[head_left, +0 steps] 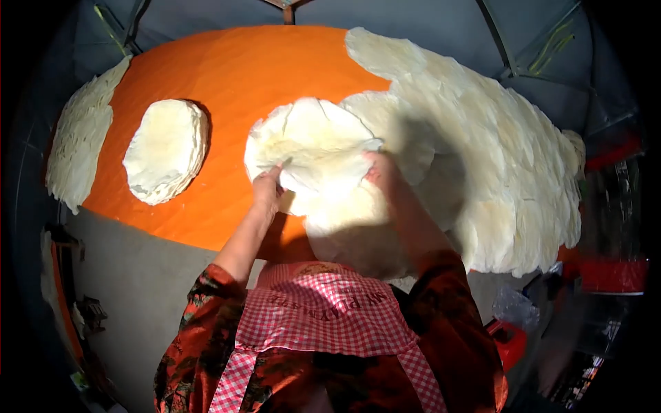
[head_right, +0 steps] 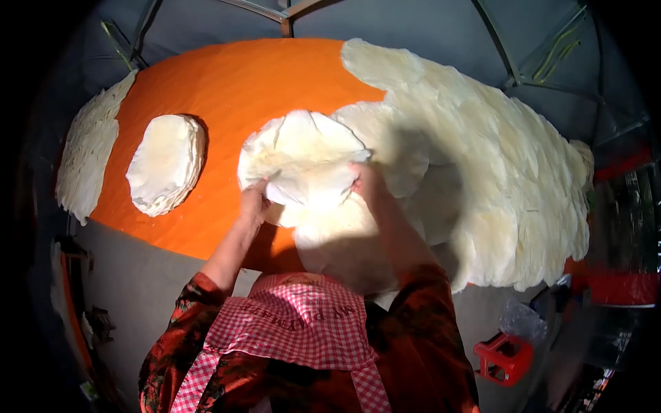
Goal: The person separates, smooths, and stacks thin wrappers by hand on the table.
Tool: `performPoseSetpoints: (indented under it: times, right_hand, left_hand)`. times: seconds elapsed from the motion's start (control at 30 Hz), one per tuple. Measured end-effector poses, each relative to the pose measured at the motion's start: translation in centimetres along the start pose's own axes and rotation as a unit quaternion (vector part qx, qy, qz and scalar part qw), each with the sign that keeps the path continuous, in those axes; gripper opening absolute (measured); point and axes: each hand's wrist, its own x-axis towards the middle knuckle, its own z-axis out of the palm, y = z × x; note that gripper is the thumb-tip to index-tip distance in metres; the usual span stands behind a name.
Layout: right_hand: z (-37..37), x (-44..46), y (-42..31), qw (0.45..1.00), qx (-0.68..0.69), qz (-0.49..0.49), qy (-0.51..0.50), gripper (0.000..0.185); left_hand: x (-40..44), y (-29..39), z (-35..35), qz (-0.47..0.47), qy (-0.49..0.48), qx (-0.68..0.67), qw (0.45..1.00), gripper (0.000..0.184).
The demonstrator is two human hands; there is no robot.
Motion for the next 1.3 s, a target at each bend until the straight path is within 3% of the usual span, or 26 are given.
performPoseSetpoints:
  times: [0.03, 0.1, 0.13, 0.2, 0.27, 0.33, 0.4, 0.43, 0.47, 0.53, 0.57, 0.63, 0.7, 0.73, 0.8, 0.83, 0.9, 0.93, 1.0, 1.07, 1.13, 1.2, 1.23, 1.3]
  right_hand:
    - [2.0, -3.5, -3.1, 0.988, -0.016, -0.138, -0.063, 0.021]
    - [6.1, -10.7, -9.5, 0.967, -0.003, -0.234, -0.101, 0.015]
    - [7.1, -12.4, -11.2, 0.979, 0.024, -0.189, -0.079, 0.017]
    - [5.6, -8.4, -11.2, 0.975, -0.154, -0.156, -0.024, 0.020]
    - [8.8, -11.5, -13.9, 0.942, -0.222, -0.249, -0.043, 0.018]
    - [13.8, -15.9, -17.0, 0.944, -0.093, -0.302, -0.096, 0.013]
    - [16.3, -14.5, -16.2, 0.940, -0.190, -0.265, -0.102, 0.012]
    - [18.4, -13.6, -16.3, 0.929, -0.232, -0.267, -0.110, 0.013]
    - [19.8, -12.9, -15.9, 0.940, -0.231, -0.243, -0.061, 0.014]
    - [25.2, -12.8, -15.9, 0.930, -0.285, -0.206, -0.103, 0.015]
    - [28.2, -12.4, -15.4, 0.932, -0.246, -0.216, -0.154, 0.015]
    - [34.9, -10.8, -16.1, 0.925, -0.199, -0.230, -0.229, 0.013]
    - [41.0, -10.1, -16.0, 0.906, -0.162, -0.253, -0.298, 0.013]
    - [44.0, -10.4, -15.4, 0.890, -0.130, -0.270, -0.342, 0.014]
    - [48.8, -10.9, -13.0, 0.876, -0.070, -0.305, -0.367, 0.020]
    - [50.3, -11.9, -11.4, 0.859, -0.050, -0.299, -0.413, 0.020]
    - [51.8, -11.6, -6.7, 0.800, -0.062, -0.381, -0.459, 0.022]
    - [52.3, -9.8, -4.0, 0.840, 0.017, -0.295, -0.454, 0.023]
    - [51.8, -7.2, 1.9, 0.890, 0.007, -0.214, -0.403, 0.023]
    - [49.8, 0.1, 10.3, 0.942, -0.046, -0.176, -0.282, 0.026]
    - [46.7, 3.8, 16.3, 0.952, -0.172, -0.109, -0.230, 0.022]
    - [45.9, 2.5, 17.7, 0.961, -0.150, -0.060, -0.223, 0.019]
    - [46.5, 2.6, 17.1, 0.965, -0.139, -0.041, -0.220, 0.017]
    - [49.3, -0.2, 12.2, 0.956, -0.152, -0.110, -0.224, 0.015]
  left_hand:
    - [-2.1, 3.0, 0.9, 0.032, -0.043, -0.041, 0.998, 0.024]
    - [-9.4, 10.7, 3.8, 0.066, -0.074, -0.106, 0.989, 0.030]
    - [-11.6, 13.0, 3.9, 0.083, -0.116, -0.085, 0.986, 0.027]
    - [-6.3, 11.7, 1.1, 0.033, -0.129, -0.074, 0.988, 0.024]
    - [-7.4, 12.4, 1.3, -0.023, -0.009, -0.108, 0.994, 0.025]
    - [-11.7, 16.6, 0.4, 0.073, -0.164, -0.128, 0.975, 0.026]
    - [-9.0, 16.8, -2.5, 0.070, -0.157, -0.125, 0.977, 0.026]
    - [-7.8, 16.6, -3.9, 0.027, -0.105, -0.155, 0.982, 0.027]
    - [-8.2, 17.6, -4.1, 0.059, -0.079, -0.131, 0.986, 0.026]
    - [-7.0, 21.5, -7.5, 0.134, -0.020, -0.097, 0.986, 0.022]
    - [-6.8, 24.6, -9.0, 0.146, 0.016, -0.131, 0.980, 0.023]
    - [-7.1, 31.3, -13.2, 0.237, 0.023, -0.074, 0.969, 0.014]
    - [-5.8, 37.2, -18.4, 0.333, -0.011, -0.072, 0.940, 0.019]
    - [-7.5, 39.3, -19.5, 0.385, 0.005, -0.111, 0.916, 0.014]
    - [-9.0, 41.6, -23.7, 0.452, 0.013, -0.068, 0.890, 0.014]
    - [-9.5, 41.9, -25.5, 0.464, 0.028, -0.053, 0.884, 0.015]
    - [-9.6, 40.9, -28.7, 0.466, 0.073, -0.005, 0.882, 0.018]
    - [-8.0, 39.5, -30.7, 0.454, 0.058, -0.023, 0.889, 0.018]
    - [-3.4, 35.2, -35.2, 0.405, 0.103, 0.007, 0.908, 0.016]
    - [1.5, 29.0, -39.2, 0.341, 0.117, 0.028, 0.932, 0.018]
    - [4.6, 22.6, -41.3, 0.266, 0.170, 0.007, 0.949, 0.024]
    - [5.4, 20.4, -42.3, 0.195, 0.196, -0.026, 0.961, 0.027]
    - [4.7, 21.9, -41.6, 0.232, 0.172, -0.046, 0.956, 0.027]
    - [1.3, 26.4, -40.2, 0.238, 0.151, -0.035, 0.959, 0.024]
